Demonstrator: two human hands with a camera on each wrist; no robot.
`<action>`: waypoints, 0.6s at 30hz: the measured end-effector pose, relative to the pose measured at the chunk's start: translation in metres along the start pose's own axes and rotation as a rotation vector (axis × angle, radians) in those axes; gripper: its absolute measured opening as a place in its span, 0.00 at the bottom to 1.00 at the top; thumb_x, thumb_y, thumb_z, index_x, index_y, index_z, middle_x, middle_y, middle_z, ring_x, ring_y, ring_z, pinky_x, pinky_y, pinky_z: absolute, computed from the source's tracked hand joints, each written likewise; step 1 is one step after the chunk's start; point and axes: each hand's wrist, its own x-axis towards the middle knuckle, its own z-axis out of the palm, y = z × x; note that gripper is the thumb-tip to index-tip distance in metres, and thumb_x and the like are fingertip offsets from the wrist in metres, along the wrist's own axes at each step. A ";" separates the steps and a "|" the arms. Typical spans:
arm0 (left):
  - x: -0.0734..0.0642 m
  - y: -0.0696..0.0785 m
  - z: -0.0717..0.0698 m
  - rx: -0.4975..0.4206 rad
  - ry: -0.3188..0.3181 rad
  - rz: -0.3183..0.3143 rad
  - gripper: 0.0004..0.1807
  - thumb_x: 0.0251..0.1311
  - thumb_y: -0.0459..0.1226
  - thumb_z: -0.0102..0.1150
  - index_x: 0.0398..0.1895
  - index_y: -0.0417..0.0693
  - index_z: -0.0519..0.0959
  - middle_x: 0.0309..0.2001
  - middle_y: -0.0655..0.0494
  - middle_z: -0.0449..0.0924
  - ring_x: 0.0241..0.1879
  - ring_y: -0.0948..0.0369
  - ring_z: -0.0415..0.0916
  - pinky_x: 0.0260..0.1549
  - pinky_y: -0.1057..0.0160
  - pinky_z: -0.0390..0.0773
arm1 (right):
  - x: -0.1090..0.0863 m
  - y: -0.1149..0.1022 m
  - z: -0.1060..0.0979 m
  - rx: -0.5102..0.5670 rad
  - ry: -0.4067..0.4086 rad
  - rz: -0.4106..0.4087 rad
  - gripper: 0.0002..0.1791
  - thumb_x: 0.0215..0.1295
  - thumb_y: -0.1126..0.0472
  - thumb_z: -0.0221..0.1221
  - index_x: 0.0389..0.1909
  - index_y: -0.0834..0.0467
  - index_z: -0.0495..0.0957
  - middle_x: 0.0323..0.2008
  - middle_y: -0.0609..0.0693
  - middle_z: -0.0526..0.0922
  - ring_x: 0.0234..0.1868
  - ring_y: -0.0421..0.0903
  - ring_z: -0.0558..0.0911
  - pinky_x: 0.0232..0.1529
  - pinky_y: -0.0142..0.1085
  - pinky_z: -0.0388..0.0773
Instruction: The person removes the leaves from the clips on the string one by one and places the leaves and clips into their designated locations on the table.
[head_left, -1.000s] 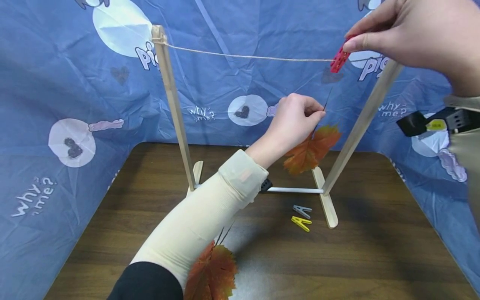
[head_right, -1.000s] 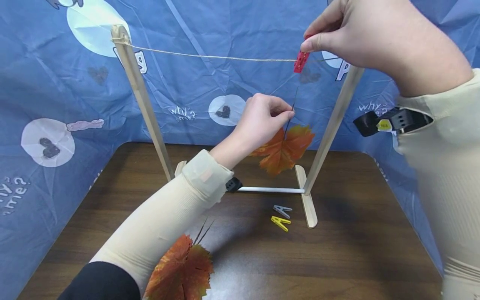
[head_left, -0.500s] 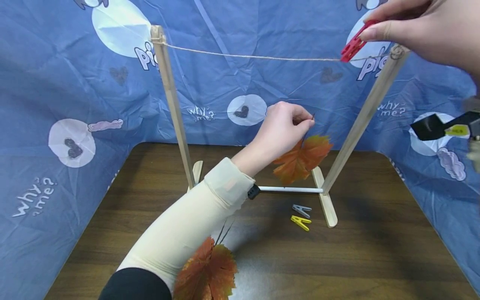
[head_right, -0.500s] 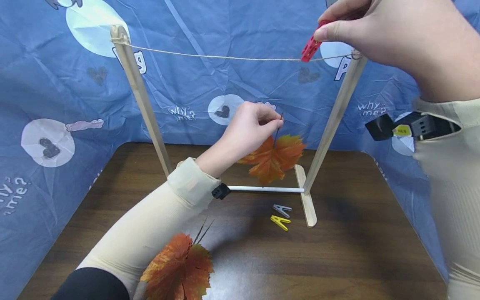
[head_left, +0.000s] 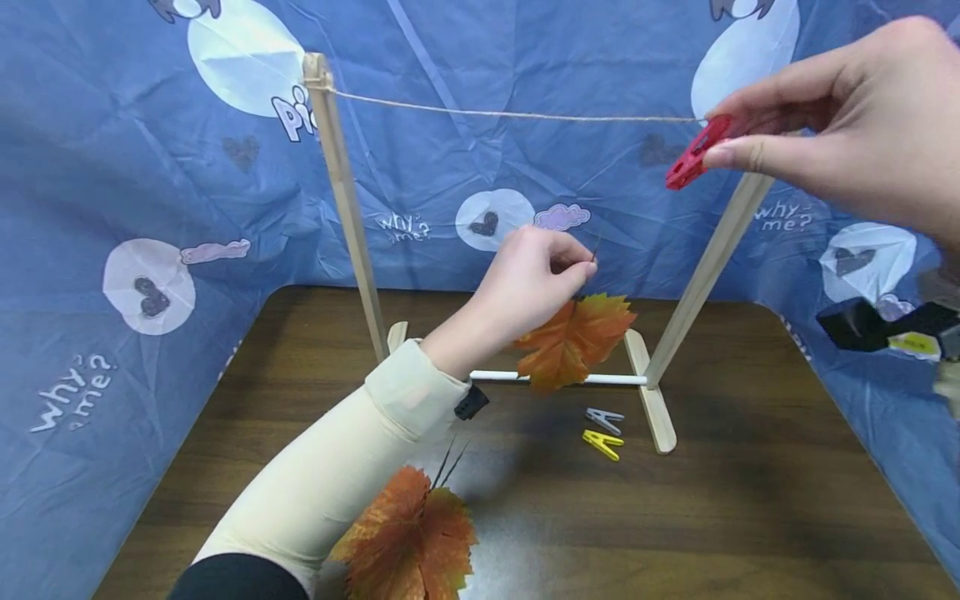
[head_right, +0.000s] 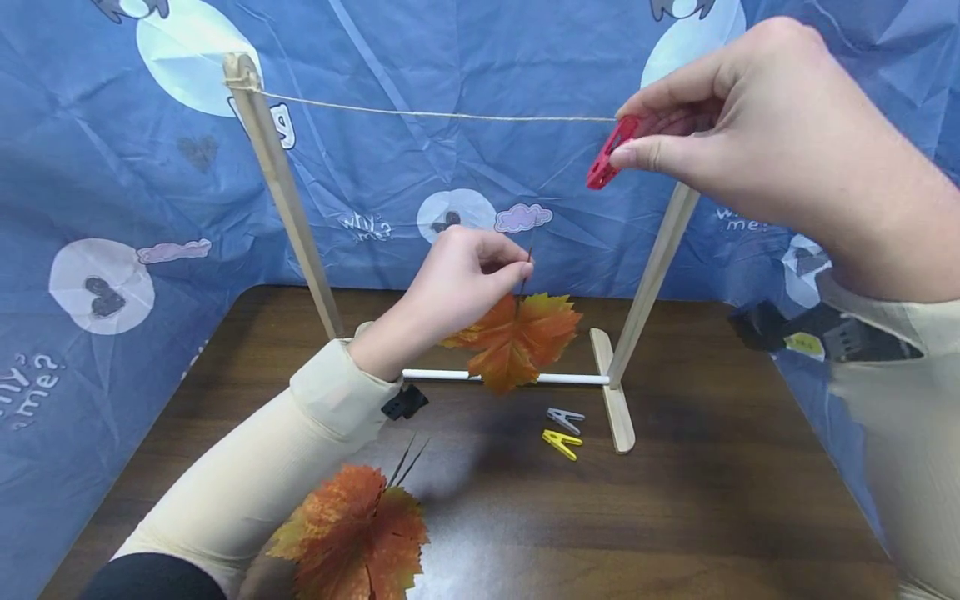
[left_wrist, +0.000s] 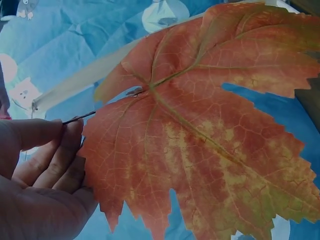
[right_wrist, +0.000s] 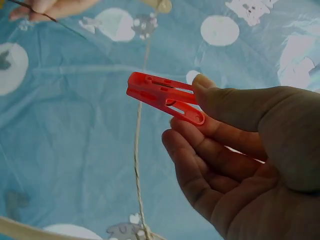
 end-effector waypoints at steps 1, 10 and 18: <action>-0.002 0.000 -0.001 0.003 0.000 0.000 0.05 0.67 0.32 0.65 0.38 0.42 0.89 0.32 0.59 0.86 0.31 0.66 0.79 0.36 0.69 0.75 | -0.004 -0.004 0.002 -0.009 -0.007 0.000 0.20 0.64 0.60 0.70 0.57 0.58 0.84 0.41 0.56 0.87 0.32 0.32 0.75 0.34 0.18 0.69; -0.018 -0.004 -0.007 0.020 0.019 0.006 0.04 0.65 0.32 0.66 0.36 0.42 0.89 0.31 0.61 0.86 0.30 0.68 0.79 0.35 0.69 0.76 | -0.029 -0.031 0.011 0.055 -0.080 0.093 0.22 0.59 0.56 0.74 0.55 0.55 0.85 0.36 0.50 0.87 0.30 0.41 0.74 0.24 0.25 0.68; -0.037 -0.011 -0.015 0.001 0.044 0.005 0.03 0.64 0.31 0.66 0.34 0.43 0.89 0.30 0.62 0.86 0.29 0.68 0.79 0.34 0.67 0.77 | -0.046 -0.043 0.025 0.103 -0.116 0.193 0.20 0.60 0.54 0.74 0.51 0.56 0.87 0.35 0.50 0.86 0.32 0.42 0.77 0.29 0.26 0.68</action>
